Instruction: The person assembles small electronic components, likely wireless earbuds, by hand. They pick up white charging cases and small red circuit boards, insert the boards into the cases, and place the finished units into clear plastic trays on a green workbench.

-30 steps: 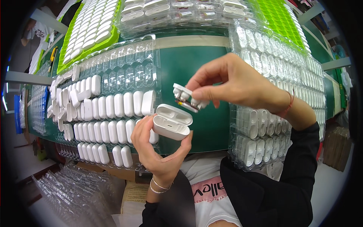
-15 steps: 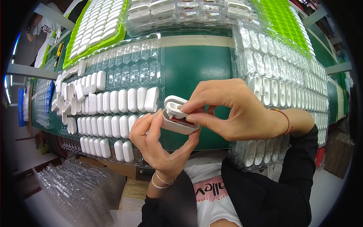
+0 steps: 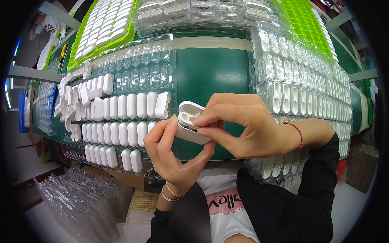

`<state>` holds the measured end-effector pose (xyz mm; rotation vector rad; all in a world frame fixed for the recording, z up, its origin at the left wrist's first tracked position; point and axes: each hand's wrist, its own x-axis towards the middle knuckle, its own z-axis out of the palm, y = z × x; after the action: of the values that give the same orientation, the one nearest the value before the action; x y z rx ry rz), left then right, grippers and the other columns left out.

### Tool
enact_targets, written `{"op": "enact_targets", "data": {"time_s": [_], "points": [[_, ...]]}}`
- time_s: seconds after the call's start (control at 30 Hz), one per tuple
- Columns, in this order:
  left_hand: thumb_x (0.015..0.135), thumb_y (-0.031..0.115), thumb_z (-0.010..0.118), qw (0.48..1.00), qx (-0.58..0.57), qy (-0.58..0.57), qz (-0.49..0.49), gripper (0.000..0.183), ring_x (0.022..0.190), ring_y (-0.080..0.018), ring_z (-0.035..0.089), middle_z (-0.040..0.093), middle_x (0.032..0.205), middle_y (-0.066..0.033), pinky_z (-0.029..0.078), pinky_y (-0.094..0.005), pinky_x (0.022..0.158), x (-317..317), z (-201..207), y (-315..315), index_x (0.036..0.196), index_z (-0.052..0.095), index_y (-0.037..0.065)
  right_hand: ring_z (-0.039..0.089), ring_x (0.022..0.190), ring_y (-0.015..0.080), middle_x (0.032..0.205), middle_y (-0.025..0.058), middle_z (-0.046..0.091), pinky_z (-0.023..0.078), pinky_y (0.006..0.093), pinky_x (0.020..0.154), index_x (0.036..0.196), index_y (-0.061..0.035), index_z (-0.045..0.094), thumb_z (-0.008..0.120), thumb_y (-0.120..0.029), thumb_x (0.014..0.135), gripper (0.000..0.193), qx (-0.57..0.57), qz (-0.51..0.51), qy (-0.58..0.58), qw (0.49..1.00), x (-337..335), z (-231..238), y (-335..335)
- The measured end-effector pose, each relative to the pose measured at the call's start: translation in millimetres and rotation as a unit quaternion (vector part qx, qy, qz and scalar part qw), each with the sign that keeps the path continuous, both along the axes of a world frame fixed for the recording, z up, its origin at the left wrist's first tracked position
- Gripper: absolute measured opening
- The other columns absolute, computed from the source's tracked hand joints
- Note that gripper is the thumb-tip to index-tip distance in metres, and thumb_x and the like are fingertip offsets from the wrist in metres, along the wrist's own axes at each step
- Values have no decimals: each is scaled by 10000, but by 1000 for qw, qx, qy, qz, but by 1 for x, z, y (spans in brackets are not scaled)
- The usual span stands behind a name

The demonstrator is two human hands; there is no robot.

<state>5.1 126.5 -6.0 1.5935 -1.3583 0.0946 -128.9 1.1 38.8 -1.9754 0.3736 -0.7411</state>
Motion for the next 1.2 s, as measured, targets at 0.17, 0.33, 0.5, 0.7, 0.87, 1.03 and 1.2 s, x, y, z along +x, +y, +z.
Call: {"op": "enact_targets", "data": {"time_s": [0.17, 0.33, 0.5, 0.7, 0.87, 1.03, 1.2], "points": [[575, 141, 928, 1000, -9, -13, 13, 754, 995, -278, 579, 551, 1132, -146, 509, -369, 811, 0, 1, 0, 1226, 579, -11, 672, 708, 236, 831, 119, 672, 519, 285, 593, 955, -11, 706, 729, 59, 766, 203, -41, 11, 24, 999, -2, 1, -1], [587, 136, 924, 999, 1, -49, 18, 745, 998, -278, 581, 552, 1135, -148, 511, -368, 813, -1, 3, -2, 1229, 576, -9, 672, 728, 267, 836, 118, 673, 523, 300, 615, 957, -21, 705, 714, 79, 751, 229, -35, 18, 45, 998, -3, -2, -1], [590, 130, 922, 998, -4, -67, 13, 749, 1002, -281, 578, 549, 1138, -149, 507, -369, 816, -1, 2, -3, 1236, 571, -10, 669, 723, 262, 829, 118, 671, 521, 306, 611, 924, -12, 690, 701, 77, 755, 191, -28, 22, 37, 999, -1, -3, -2], [592, 134, 925, 999, -1, -52, 6, 758, 1024, -288, 574, 540, 1158, -157, 509, -373, 821, 1, -1, 0, 1245, 568, -10, 657, 695, 229, 805, 107, 660, 515, 293, 593, 884, -6, 669, 690, 61, 767, 137, -16, 6, 30, 999, 1, -3, 4], [586, 146, 932, 999, 3, -52, 7, 776, 1026, -284, 573, 537, 1161, -157, 515, -369, 813, 0, 2, 2, 1254, 569, -7, 644, 671, 204, 786, 88, 646, 505, 268, 575, 889, -12, 671, 691, 48, 770, 135, 1, 9, 14, 1000, 2, -4, 4], [581, 139, 932, 998, 0, -68, 17, 771, 1023, -283, 577, 535, 1157, -151, 522, -364, 807, 0, -1, 3, 1252, 581, -4, 633, 646, 265, 761, 108, 615, 498, 340, 563, 827, 1, 631, 692, -17, 777, 81, 5, -2, 3, 1000, 5, -6, 1], [577, 138, 931, 999, -4, -46, 16, 772, 1017, -281, 580, 538, 1149, -148, 521, -359, 807, -2, -4, 2, 1251, 582, -7, 641, 667, 192, 805, 89, 651, 502, 273, 566, 919, -5, 673, 700, 57, 766, 167, -17, 10, -2, 1000, 2, -9, 0]]}}
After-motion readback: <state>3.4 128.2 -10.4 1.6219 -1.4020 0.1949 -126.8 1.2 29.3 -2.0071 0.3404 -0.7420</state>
